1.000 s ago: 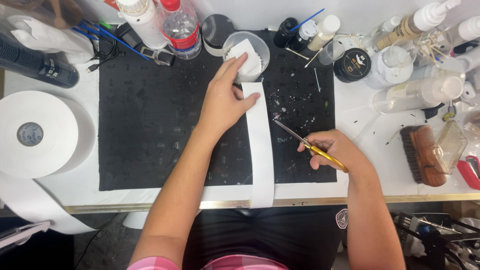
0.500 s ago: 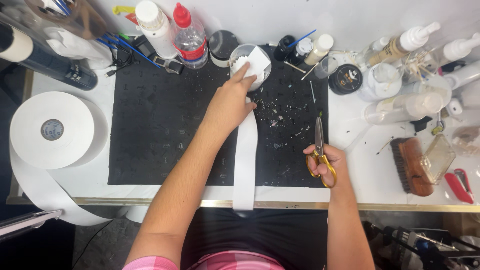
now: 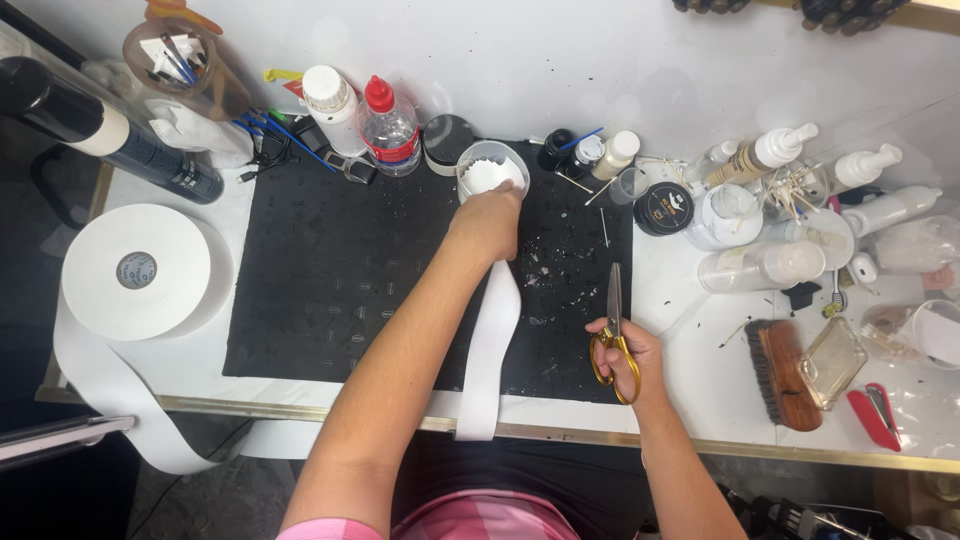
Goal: The person uses gold-handled scissors to cut a long white paper strip into small rectangular pieces. Each cut piece is placed into a clear plastic container on the table. The person repeats this process continuously, filling the container with the cut paper.
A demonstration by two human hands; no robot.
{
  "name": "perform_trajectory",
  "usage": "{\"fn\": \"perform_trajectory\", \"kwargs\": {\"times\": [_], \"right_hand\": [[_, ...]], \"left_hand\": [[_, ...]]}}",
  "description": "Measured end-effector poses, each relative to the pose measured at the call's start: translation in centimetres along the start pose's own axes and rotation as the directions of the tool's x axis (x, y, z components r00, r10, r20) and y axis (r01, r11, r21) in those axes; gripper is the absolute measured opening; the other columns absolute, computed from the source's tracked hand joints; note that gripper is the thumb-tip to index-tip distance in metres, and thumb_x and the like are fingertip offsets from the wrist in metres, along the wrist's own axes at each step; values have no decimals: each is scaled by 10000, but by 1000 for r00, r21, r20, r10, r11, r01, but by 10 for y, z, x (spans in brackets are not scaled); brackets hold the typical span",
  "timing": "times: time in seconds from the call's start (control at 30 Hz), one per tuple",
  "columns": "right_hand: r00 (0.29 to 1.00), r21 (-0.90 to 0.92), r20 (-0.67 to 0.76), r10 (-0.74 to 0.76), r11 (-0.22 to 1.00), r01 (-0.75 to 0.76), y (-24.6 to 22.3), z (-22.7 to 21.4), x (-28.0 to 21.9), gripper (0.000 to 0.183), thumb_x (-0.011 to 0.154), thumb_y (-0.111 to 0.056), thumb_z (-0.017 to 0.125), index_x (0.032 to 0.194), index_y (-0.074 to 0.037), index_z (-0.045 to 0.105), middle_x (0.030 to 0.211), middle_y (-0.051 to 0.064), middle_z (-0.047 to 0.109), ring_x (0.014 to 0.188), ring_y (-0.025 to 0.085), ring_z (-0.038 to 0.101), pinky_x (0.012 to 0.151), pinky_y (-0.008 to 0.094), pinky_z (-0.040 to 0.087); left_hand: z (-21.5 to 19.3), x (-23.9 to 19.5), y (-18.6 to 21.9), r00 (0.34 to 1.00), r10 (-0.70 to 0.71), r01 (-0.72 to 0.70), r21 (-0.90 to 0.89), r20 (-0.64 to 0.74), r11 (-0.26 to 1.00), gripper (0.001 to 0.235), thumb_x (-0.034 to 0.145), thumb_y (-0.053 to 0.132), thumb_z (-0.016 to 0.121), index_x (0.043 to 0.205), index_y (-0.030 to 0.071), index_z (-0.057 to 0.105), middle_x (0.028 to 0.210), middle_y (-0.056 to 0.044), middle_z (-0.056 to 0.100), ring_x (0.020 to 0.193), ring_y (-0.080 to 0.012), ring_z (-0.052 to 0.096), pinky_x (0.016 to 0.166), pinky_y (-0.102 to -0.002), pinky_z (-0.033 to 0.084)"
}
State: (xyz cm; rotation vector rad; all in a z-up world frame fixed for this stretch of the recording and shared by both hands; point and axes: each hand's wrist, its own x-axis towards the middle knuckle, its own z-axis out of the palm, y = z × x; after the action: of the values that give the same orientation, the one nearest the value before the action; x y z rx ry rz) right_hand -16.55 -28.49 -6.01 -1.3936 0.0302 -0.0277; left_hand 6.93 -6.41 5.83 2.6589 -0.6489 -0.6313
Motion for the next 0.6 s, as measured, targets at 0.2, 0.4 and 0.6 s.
{"fn": "perform_trajectory", "kwargs": {"times": [0.2, 0.4, 0.6], "right_hand": [[1000, -17, 3, -30, 999, 30, -3, -2, 1, 525, 898, -393, 779, 1189, 32, 676, 691, 1, 588, 565, 64, 521, 506, 206, 413], [988, -87, -9, 155, 984, -155, -16, 14, 15, 329, 856, 1, 733, 1171, 52, 651, 834, 172, 757, 704, 194, 751, 588, 277, 580], [967, 115, -111, 230, 969, -218, -16, 77, 29, 416, 779, 83, 735, 1171, 26, 607, 867, 192, 760, 737, 210, 755, 628, 303, 610]], "left_hand": [[-16, -43, 13, 954, 72, -93, -57, -290, 994, 730, 704, -13, 798, 1383, 57, 540, 1568, -216, 385, 1036, -422, 682, 856, -454, 567], [-2, -127, 7, 823, 198, -492, -492, -532, 719, 745, 789, 76, 849, 1452, 93, 512, 1435, -136, 570, 862, -257, 608, 759, -348, 534], [32, -145, -4, 876, 135, -432, -626, -464, 650, 786, 805, 99, 842, 1494, 104, 462, 1373, -93, 623, 658, -117, 534, 604, -259, 507]]}}
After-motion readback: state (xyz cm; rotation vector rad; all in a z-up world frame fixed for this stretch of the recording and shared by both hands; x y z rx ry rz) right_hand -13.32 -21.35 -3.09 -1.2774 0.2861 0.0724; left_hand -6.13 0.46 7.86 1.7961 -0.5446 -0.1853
